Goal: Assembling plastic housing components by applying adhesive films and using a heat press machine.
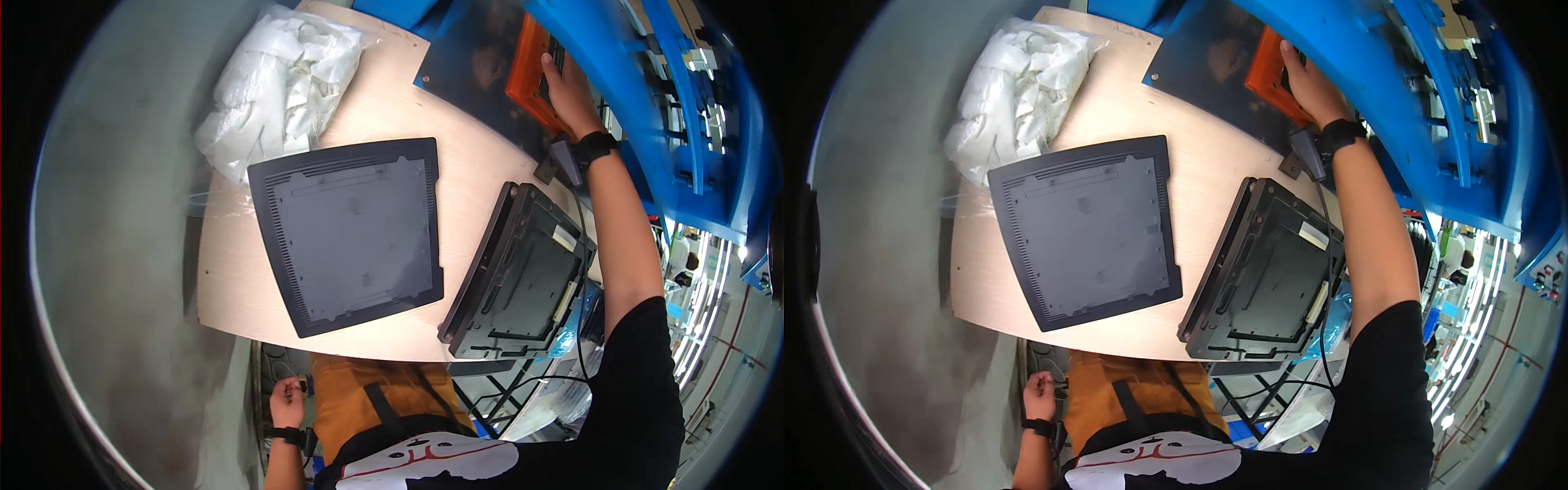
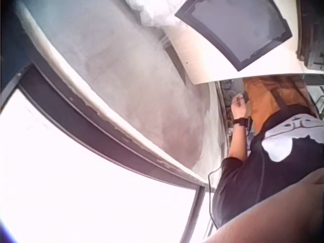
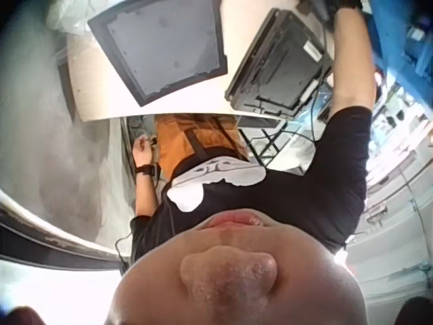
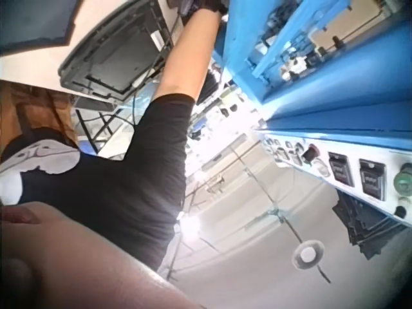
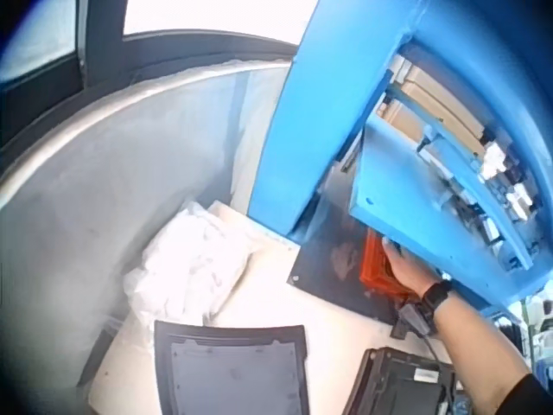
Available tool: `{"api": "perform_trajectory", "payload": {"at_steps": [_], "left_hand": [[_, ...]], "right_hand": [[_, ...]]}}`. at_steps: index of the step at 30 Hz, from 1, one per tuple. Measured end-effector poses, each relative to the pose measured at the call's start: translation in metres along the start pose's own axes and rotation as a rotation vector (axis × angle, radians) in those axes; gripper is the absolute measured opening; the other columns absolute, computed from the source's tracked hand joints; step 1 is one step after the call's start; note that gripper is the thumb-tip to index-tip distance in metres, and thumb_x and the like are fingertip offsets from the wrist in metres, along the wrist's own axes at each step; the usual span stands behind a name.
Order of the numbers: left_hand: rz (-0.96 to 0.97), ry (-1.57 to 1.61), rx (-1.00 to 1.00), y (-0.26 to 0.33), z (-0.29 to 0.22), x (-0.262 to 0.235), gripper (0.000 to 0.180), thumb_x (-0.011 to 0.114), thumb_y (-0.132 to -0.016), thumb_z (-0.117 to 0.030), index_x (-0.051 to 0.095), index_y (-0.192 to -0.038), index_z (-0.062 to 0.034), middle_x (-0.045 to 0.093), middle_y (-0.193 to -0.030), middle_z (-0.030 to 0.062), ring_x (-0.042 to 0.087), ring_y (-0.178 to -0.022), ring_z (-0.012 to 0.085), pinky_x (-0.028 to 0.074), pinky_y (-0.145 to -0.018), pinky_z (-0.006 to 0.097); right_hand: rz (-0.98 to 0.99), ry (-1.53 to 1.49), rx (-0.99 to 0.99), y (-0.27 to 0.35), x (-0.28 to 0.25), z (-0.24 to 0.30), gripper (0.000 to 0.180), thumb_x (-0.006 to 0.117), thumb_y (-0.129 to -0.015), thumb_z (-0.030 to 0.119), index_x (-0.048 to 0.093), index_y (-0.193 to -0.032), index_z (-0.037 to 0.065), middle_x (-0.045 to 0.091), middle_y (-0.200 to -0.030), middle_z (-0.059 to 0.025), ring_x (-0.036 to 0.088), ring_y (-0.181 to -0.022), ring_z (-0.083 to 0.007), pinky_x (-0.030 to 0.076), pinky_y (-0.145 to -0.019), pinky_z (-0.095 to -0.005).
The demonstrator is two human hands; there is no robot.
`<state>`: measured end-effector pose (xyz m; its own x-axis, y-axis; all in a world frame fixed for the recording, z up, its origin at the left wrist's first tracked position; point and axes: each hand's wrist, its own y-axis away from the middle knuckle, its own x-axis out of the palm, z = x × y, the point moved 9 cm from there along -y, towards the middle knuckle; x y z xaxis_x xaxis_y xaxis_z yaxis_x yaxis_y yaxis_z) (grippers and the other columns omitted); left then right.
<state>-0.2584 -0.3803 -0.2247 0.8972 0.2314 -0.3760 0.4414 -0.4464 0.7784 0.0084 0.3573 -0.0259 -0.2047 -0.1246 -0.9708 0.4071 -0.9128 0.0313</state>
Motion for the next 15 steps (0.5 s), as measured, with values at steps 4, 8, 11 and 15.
{"api": "perform_trajectory", "payload": {"at_steps": [4, 8, 11, 15], "left_hand": [[0.056, -0.020, 0.003, -0.007, 0.024, 0.015, 0.011, 0.059, -0.092, -0.009, 0.061, -0.098, -0.0002, 0.064, -0.080, 0.0036, 0.059, -0.072, 0.0094, 0.048, -0.065, 0.024], [0.112, 0.021, -0.005, -0.011, 0.040, 0.023, 0.011, 0.056, -0.087, -0.003, 0.061, -0.095, 0.0003, 0.064, -0.081, 0.0039, 0.060, -0.073, 0.0105, 0.048, -0.066, 0.025], [0.103, 0.010, -0.045, -0.017, 0.046, 0.023, 0.013, 0.055, -0.084, -0.002, 0.062, -0.095, 0.0009, 0.064, -0.081, 0.0050, 0.061, -0.074, 0.0123, 0.048, -0.067, 0.025], [0.111, -0.060, -0.095, -0.017, 0.042, 0.020, 0.013, 0.056, -0.084, -0.003, 0.061, -0.095, 0.0012, 0.065, -0.082, 0.0062, 0.062, -0.075, 0.0138, 0.049, -0.068, 0.026]], "right_hand": [[-0.058, 0.087, 0.032, 0.013, 0.010, -0.012, 0.073, 0.037, -0.096, 0.060, 0.042, -0.139, 0.001, 0.037, -0.145, -0.0251, 0.033, -0.134, -0.0424, 0.027, -0.111, -0.0461], [-0.012, 0.126, 0.195, 0.023, 0.021, -0.022, 0.091, 0.031, -0.093, 0.069, 0.019, -0.150, -0.002, 0.009, -0.159, -0.0208, 0.002, -0.147, -0.0365, 0.005, -0.118, -0.0476], [-0.013, 0.140, 0.154, 0.022, 0.020, -0.019, 0.090, 0.026, -0.093, 0.069, 0.015, -0.152, 0.001, 0.010, -0.159, -0.0196, 0.004, -0.147, -0.0366, 0.004, -0.118, -0.0499], [-0.036, 0.140, 0.155, 0.020, 0.018, -0.024, 0.082, 0.027, -0.096, 0.063, 0.020, -0.151, 0.002, 0.013, -0.158, -0.0190, 0.008, -0.146, -0.0369, 0.008, -0.117, -0.0515]]}}
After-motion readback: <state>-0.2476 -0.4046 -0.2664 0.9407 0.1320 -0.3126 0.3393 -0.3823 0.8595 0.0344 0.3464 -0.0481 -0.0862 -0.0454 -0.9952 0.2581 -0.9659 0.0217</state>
